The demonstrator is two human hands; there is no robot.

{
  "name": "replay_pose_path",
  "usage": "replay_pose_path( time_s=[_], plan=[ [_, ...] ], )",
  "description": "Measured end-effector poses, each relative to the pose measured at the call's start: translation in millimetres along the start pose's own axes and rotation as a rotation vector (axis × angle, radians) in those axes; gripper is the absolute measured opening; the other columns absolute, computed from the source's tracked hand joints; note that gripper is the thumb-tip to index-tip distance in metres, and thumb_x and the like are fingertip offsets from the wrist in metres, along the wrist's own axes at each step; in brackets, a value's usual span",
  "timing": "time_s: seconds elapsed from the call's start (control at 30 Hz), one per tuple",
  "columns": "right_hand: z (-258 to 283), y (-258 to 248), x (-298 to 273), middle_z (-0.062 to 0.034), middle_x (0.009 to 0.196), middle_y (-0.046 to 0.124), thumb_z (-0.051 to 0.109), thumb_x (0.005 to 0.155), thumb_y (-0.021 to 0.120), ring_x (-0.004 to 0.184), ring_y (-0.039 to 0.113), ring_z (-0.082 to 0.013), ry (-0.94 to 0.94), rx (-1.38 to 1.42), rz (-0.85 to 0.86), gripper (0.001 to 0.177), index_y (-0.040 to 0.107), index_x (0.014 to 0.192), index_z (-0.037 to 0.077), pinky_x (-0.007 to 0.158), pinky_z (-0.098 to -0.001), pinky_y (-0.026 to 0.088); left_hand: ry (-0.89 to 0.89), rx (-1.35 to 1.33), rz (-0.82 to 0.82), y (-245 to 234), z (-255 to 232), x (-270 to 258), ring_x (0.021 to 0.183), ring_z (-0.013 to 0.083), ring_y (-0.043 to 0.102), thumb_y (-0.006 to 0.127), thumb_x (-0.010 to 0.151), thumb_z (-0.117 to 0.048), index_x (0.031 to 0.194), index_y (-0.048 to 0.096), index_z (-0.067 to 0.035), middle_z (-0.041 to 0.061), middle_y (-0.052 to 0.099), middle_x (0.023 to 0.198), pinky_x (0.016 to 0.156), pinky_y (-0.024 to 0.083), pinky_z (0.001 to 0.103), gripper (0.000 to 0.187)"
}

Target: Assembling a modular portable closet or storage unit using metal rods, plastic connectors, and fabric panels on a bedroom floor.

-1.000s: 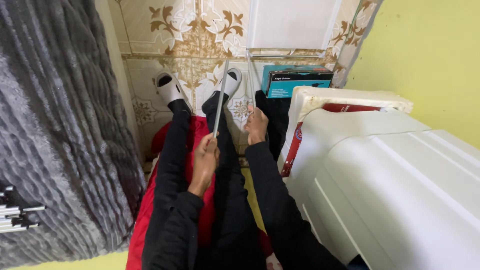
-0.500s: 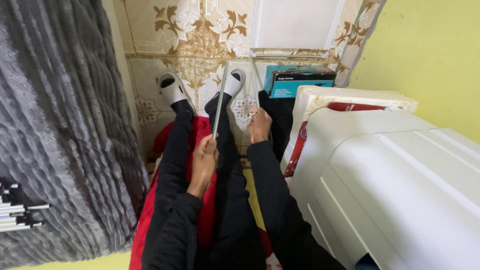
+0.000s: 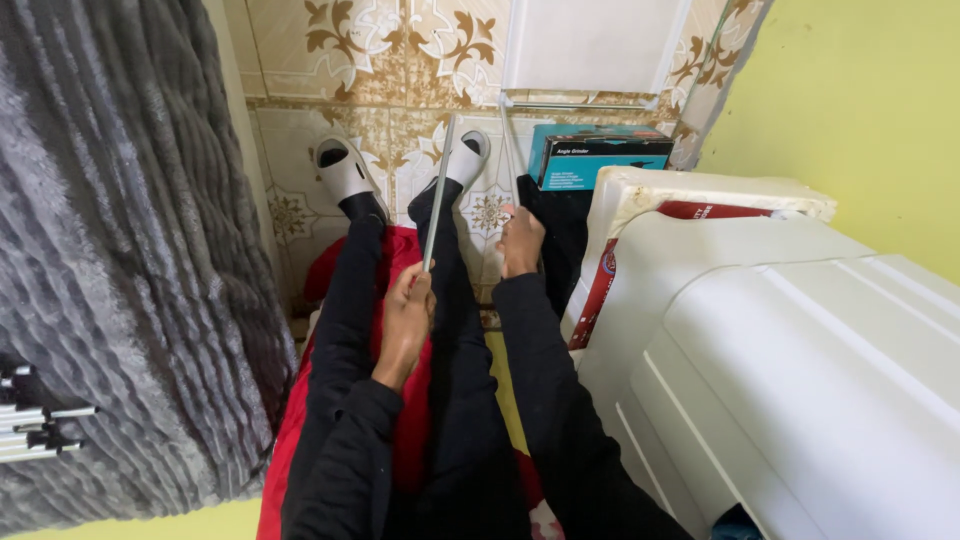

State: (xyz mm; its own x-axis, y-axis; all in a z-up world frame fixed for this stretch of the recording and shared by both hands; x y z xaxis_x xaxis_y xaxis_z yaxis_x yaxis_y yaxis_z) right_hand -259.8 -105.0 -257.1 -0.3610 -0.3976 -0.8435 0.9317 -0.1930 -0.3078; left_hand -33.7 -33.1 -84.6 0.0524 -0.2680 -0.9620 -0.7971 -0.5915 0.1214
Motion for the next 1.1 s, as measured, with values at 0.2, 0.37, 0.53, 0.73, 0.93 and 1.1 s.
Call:
replay_pose_path(
  time_s=[0.2, 0.37, 0.53, 0.73, 0.93, 1.1],
  plan=[
    [65.2, 5.4, 12.2, -0.0246, 0.076, 0.067, 0.027, 0.099, 0.053, 0.073, 0.069, -0.0412, -0.726, -0.779, -0.197, 0.038, 0.073, 0.085, -0.003, 0.066, -0.0505, 0.051, 0.026, -0.003, 0.005, -6.5, 4.0, 4.1, 0.047, 0.0029, 0.039, 0.052, 0.105, -0.021, 0.131, 0.063, -0.006, -0.006, 0.046, 0.062, 0.042, 0.030, 0.022, 0.032],
    [91.7, 4.2, 51.2, -0.0277, 0.079, 0.067, 0.030, 0.101, 0.050, 0.076, 0.066, -0.0483, -0.742, -1.021, -0.172, 0.044, 0.070, 0.078, -0.002, 0.070, -0.0551, 0.051, -0.010, -0.039, -0.008, -2.8, 5.7, 6.1, 0.045, 0.0036, 0.037, 0.052, 0.105, -0.022, 0.131, 0.062, -0.006, -0.006, 0.044, 0.060, 0.041, 0.029, 0.022, 0.032],
    [116.3, 4.0, 54.7, -0.0246, 0.073, 0.068, 0.030, 0.098, 0.048, 0.070, 0.068, -0.0444, -0.695, -0.956, -0.091, 0.046, 0.070, 0.074, -0.002, 0.067, -0.0516, 0.052, -0.014, -0.097, 0.016, 11.7, 0.0, 7.1, 0.044, 0.0039, 0.035, 0.051, 0.105, -0.022, 0.131, 0.061, -0.008, -0.006, 0.042, 0.060, 0.040, 0.027, 0.023, 0.031],
    [110.9, -0.2, 64.4, -0.0236, 0.071, 0.069, 0.029, 0.096, 0.049, 0.068, 0.069, -0.0423, -0.654, -0.961, -0.095, 0.044, 0.073, 0.075, -0.001, 0.067, -0.0501, 0.053, -0.001, -0.112, 0.024, 24.5, -1.2, 8.7, 0.045, 0.0032, 0.035, 0.051, 0.105, -0.023, 0.131, 0.061, -0.008, -0.006, 0.044, 0.060, 0.039, 0.026, 0.022, 0.032],
    [117.7, -5.5, 25.5, -0.0101, 0.061, 0.057, 0.043, 0.105, 0.052, 0.052, 0.058, -0.0272, -0.516, -0.686, 0.058, 0.050, 0.061, 0.074, 0.005, 0.049, -0.0405, 0.046, 0.005, -0.224, 0.027, 40.2, 11.0, -1.2, 0.044, 0.0036, 0.034, 0.050, 0.106, -0.025, 0.125, 0.061, -0.008, -0.006, 0.041, 0.060, 0.039, 0.025, 0.022, 0.028],
    [85.9, -0.9, -68.5, -0.0020, 0.063, 0.054, 0.040, 0.104, 0.056, 0.047, 0.057, -0.0125, -0.112, -0.315, 0.299, 0.036, 0.054, 0.088, 0.008, 0.042, -0.0293, 0.050, 0.175, -0.121, -0.019, 41.7, 42.9, 14.8, 0.062, 0.0062, 0.051, 0.053, 0.111, -0.028, 0.118, 0.068, -0.003, 0.002, 0.063, 0.076, 0.054, 0.041, 0.021, 0.030]
  ],
)
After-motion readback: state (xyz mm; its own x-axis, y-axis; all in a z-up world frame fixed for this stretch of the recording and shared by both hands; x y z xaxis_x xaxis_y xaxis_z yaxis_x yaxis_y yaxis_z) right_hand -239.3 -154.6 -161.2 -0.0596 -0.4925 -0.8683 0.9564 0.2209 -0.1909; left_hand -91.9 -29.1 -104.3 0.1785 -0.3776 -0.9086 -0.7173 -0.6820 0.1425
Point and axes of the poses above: each hand's wrist, its own x-axis towards the middle knuckle, its own y-axis out of the palm, z = x × y, the point moved 4 cm from there along x, towards the middle knuckle
